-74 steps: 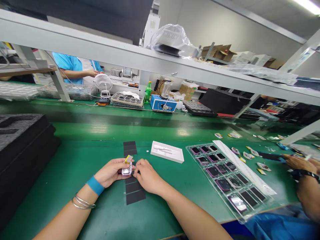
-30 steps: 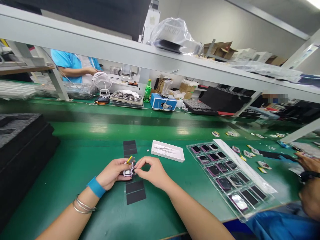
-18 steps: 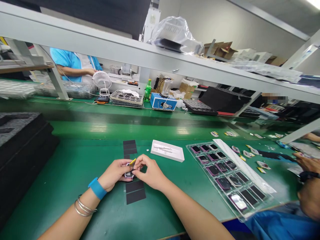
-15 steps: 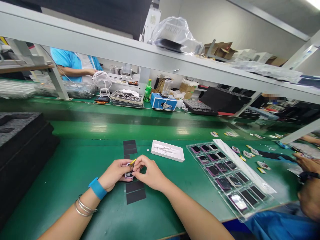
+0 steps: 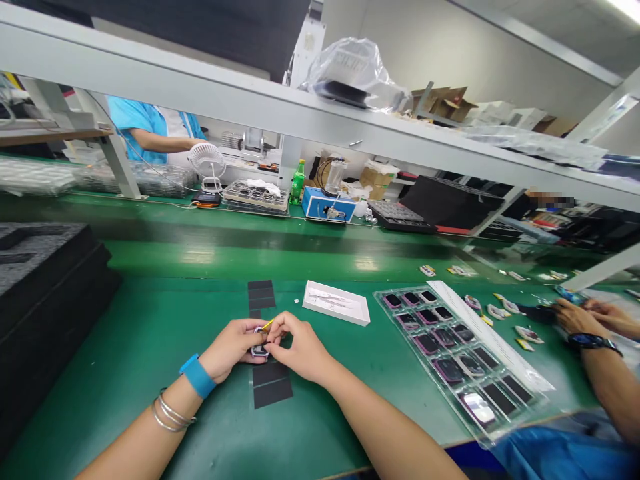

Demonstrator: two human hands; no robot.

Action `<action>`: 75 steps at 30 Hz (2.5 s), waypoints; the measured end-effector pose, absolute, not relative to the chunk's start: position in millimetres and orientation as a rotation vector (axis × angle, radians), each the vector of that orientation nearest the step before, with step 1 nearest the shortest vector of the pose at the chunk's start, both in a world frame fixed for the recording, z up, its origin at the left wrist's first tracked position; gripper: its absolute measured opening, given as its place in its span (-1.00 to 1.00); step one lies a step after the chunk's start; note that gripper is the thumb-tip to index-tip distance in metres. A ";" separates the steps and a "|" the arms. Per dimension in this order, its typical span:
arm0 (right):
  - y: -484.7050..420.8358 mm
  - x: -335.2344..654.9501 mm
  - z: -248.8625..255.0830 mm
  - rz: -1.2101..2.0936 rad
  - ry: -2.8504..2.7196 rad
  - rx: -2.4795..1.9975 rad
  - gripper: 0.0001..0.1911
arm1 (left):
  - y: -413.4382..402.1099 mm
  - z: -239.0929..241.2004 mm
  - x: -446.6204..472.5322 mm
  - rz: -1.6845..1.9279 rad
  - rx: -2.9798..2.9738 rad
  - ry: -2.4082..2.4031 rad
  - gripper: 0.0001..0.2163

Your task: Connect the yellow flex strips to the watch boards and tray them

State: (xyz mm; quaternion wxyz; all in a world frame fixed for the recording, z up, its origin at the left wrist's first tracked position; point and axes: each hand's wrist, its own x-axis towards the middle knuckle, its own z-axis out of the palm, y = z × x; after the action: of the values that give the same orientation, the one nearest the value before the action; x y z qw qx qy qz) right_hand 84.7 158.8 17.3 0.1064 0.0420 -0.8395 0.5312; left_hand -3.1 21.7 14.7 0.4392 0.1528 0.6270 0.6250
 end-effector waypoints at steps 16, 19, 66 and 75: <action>155.1 85.2 19.6 1.298 -2.581 0.128 -0.82 | 23.0 17.1 -0.1 1.607 0.321 1.559 -0.68; 153.3 84.7 18.2 1.150 -2.603 0.121 -0.81 | 23.9 16.1 -0.1 1.628 0.306 1.555 -0.69; 156.2 78.6 15.0 1.190 -2.402 -0.016 -0.90 | 26.2 10.8 0.5 1.690 0.261 1.407 -0.74; 162.4 78.2 10.0 0.713 -2.446 0.302 -0.83 | 25.1 12.6 -2.9 1.867 0.095 1.103 -0.72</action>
State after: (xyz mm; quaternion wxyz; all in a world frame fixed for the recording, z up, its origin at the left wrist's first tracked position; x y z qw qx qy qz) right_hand 78.2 162.4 10.0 0.2841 0.1127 -0.9141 0.2664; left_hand -2.9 25.1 12.6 0.4666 0.0388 0.4494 0.7608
